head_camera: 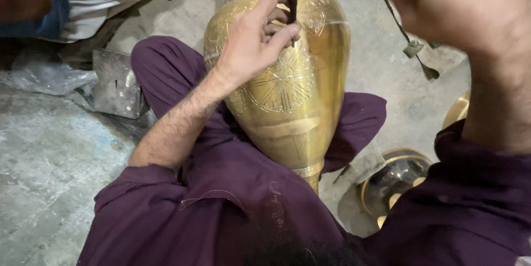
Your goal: The person sits on the workshop floor holding a large brass vase between their legs and engraves a decorative pattern into its surface. They hold a chisel against the brass with one hand and strike it with a wooden mallet in the other, repositioning the chisel repeatedly to extend the engraved design.
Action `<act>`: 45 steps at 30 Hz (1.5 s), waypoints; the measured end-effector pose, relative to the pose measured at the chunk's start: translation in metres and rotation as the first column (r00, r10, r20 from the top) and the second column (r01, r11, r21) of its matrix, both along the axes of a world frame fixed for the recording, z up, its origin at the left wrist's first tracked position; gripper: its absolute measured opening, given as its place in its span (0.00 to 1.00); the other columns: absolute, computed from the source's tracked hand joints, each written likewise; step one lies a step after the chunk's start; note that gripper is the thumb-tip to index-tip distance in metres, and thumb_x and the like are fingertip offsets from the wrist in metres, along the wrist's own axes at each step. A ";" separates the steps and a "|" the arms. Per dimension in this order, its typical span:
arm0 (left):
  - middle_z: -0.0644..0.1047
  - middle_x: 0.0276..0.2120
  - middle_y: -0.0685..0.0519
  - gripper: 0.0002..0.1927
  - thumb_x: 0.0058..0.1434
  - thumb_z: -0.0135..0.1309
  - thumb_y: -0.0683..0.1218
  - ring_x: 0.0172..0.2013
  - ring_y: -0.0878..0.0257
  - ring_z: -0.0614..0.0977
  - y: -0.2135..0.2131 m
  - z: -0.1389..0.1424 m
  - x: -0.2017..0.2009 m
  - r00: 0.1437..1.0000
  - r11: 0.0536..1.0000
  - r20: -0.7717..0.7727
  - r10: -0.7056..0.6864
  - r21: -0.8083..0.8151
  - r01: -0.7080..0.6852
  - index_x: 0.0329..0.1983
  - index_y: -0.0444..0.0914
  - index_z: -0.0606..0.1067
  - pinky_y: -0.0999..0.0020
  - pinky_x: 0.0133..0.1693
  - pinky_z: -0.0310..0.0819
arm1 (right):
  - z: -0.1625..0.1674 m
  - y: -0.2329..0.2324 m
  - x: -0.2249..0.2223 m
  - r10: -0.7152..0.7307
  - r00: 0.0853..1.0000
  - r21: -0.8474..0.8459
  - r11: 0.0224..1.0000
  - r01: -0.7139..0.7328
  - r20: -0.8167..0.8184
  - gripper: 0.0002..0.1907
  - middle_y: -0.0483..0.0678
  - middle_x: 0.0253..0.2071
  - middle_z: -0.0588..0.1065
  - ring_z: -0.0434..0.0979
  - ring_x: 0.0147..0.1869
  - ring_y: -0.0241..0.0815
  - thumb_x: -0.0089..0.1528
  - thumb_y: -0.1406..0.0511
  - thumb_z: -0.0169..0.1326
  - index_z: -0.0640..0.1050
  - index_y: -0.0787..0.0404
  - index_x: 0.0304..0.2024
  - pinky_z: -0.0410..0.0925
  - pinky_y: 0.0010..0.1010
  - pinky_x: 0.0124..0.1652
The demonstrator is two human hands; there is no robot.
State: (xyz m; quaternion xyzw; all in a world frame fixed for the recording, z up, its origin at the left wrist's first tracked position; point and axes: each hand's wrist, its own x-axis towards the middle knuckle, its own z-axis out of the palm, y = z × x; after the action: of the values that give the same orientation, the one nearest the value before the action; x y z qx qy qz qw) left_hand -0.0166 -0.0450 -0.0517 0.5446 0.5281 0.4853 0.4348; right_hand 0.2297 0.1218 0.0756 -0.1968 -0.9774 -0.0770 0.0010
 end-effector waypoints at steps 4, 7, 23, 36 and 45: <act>0.83 0.47 0.43 0.22 0.77 0.55 0.42 0.47 0.58 0.89 0.011 -0.004 -0.006 0.990 0.987 -0.072 -0.122 0.097 0.128 0.69 0.33 0.63 0.67 0.48 0.85 | -0.009 -0.004 0.017 -0.073 0.991 -0.132 0.989 0.059 -0.108 0.15 0.49 0.36 0.78 0.80 0.37 0.45 0.66 0.63 0.67 0.79 0.63 0.49 0.72 0.33 0.38; 0.85 0.43 0.48 0.20 0.75 0.57 0.44 0.43 0.60 0.90 0.022 -0.003 -0.014 0.948 0.964 -0.229 -0.221 0.095 0.248 0.66 0.36 0.68 0.65 0.44 0.86 | -0.021 -0.009 0.029 -0.164 0.966 -0.272 0.956 0.106 -0.201 0.19 0.56 0.41 0.78 0.80 0.45 0.54 0.64 0.67 0.68 0.75 0.67 0.52 0.73 0.41 0.43; 0.84 0.44 0.50 0.21 0.71 0.59 0.42 0.40 0.62 0.89 0.044 0.014 -0.021 0.881 0.893 -0.182 -0.436 0.037 0.449 0.64 0.37 0.68 0.66 0.44 0.85 | -0.059 -0.056 0.050 -0.598 0.735 -0.715 0.661 0.228 -0.318 0.31 0.54 0.46 0.77 0.81 0.51 0.49 0.63 0.69 0.65 0.67 0.61 0.65 0.74 0.36 0.52; 0.84 0.40 0.48 0.21 0.70 0.60 0.42 0.41 0.61 0.89 0.051 0.018 -0.022 0.843 0.856 -0.216 -0.493 0.050 0.514 0.64 0.36 0.70 0.64 0.43 0.84 | -0.069 -0.074 0.055 -0.765 0.589 -0.858 0.463 0.221 -0.261 0.26 0.49 0.46 0.79 0.83 0.47 0.40 0.68 0.67 0.64 0.65 0.63 0.63 0.75 0.33 0.49; 0.84 0.42 0.47 0.23 0.67 0.61 0.43 0.43 0.55 0.88 0.068 0.017 -0.022 0.736 0.748 -0.304 -0.605 0.101 0.656 0.64 0.38 0.71 0.57 0.44 0.81 | -0.099 -0.112 0.068 -0.469 0.720 -0.386 0.874 0.295 -0.512 0.32 0.62 0.54 0.76 0.80 0.56 0.54 0.61 0.75 0.65 0.66 0.69 0.65 0.73 0.42 0.53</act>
State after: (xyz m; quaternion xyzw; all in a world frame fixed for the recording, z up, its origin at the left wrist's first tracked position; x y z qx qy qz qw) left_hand -0.0381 0.0233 -0.0348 0.7896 0.3100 0.2857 0.4459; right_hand 0.2981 0.0097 -0.0235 -0.4083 -0.8654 0.1270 0.2613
